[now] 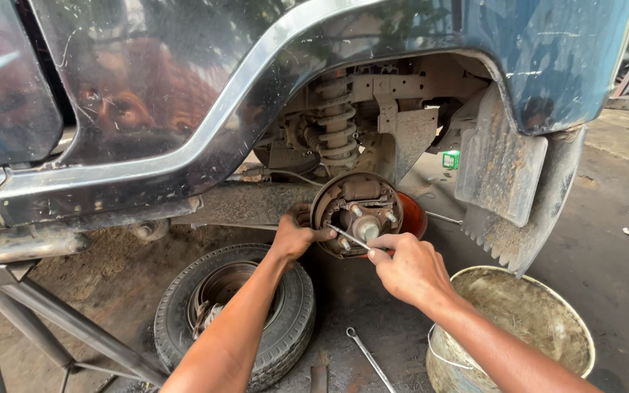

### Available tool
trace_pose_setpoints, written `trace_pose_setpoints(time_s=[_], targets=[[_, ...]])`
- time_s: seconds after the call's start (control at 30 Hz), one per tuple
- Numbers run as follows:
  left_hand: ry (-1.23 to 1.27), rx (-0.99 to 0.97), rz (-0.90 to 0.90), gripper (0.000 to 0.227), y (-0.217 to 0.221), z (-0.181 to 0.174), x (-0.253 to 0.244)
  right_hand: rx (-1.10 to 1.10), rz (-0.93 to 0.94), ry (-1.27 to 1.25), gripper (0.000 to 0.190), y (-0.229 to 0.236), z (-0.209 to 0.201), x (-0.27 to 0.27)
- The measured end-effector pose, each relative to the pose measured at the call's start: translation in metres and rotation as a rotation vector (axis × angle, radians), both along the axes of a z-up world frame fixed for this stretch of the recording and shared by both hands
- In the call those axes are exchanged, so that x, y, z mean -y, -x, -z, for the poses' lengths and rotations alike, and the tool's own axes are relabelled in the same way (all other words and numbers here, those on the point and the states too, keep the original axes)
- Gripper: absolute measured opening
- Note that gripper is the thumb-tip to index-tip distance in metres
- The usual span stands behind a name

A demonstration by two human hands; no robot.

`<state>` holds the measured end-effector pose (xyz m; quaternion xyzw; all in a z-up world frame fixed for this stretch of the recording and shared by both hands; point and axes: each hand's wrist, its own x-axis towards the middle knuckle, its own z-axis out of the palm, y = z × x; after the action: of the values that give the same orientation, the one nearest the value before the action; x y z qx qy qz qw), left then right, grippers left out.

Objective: The person uses a screwdriver and by hand to remove and replace components of a drum brake assembly. They manipulate springs and brake shoes while working on the ground near a vehicle.

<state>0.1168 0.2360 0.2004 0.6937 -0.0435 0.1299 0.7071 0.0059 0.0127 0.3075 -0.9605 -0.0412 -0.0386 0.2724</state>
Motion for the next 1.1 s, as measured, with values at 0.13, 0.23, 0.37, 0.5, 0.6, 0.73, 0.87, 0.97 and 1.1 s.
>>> trace_pose_setpoints(time_s=[0.13, 0.23, 0.37, 0.5, 0.6, 0.73, 0.87, 0.97, 1.1], targets=[[0.032, 0.014, -0.038, 0.08, 0.001, 0.003, 0.006, -0.069, 0.008, 0.029, 0.035, 0.009, -0.001, -0.003], [0.027, -0.01, -0.061, 0.078, 0.002, 0.001, 0.008, -0.112, 0.03, 0.028, 0.035, 0.01, -0.002, -0.002], [0.051, -0.025, -0.054, 0.076, 0.004, -0.002, 0.009, 0.001, -0.027, 0.019, 0.035, 0.01, 0.0, 0.0], [0.059, -0.027, -0.063, 0.074, 0.007, -0.002, 0.01, -0.106, 0.0, 0.016, 0.035, 0.01, -0.002, -0.004], [0.052, -0.026, -0.068, 0.075, 0.005, -0.002, 0.009, -0.045, -0.03, 0.018, 0.035, 0.005, 0.004, -0.005], [0.034, -0.03, -0.082, 0.074, 0.002, 0.001, 0.009, 0.027, -0.079, 0.017, 0.034, -0.001, 0.009, -0.002], [0.059, -0.037, -0.057, 0.076, 0.001, 0.0, 0.008, -0.058, -0.043, 0.04, 0.035, 0.004, 0.002, -0.002], [0.044, -0.037, -0.066, 0.075, 0.003, 0.0, 0.008, -0.055, -0.049, 0.047, 0.034, 0.008, -0.001, -0.002], [0.053, -0.025, -0.066, 0.075, 0.005, -0.002, 0.008, -0.089, -0.031, 0.055, 0.034, 0.012, -0.005, -0.002]])
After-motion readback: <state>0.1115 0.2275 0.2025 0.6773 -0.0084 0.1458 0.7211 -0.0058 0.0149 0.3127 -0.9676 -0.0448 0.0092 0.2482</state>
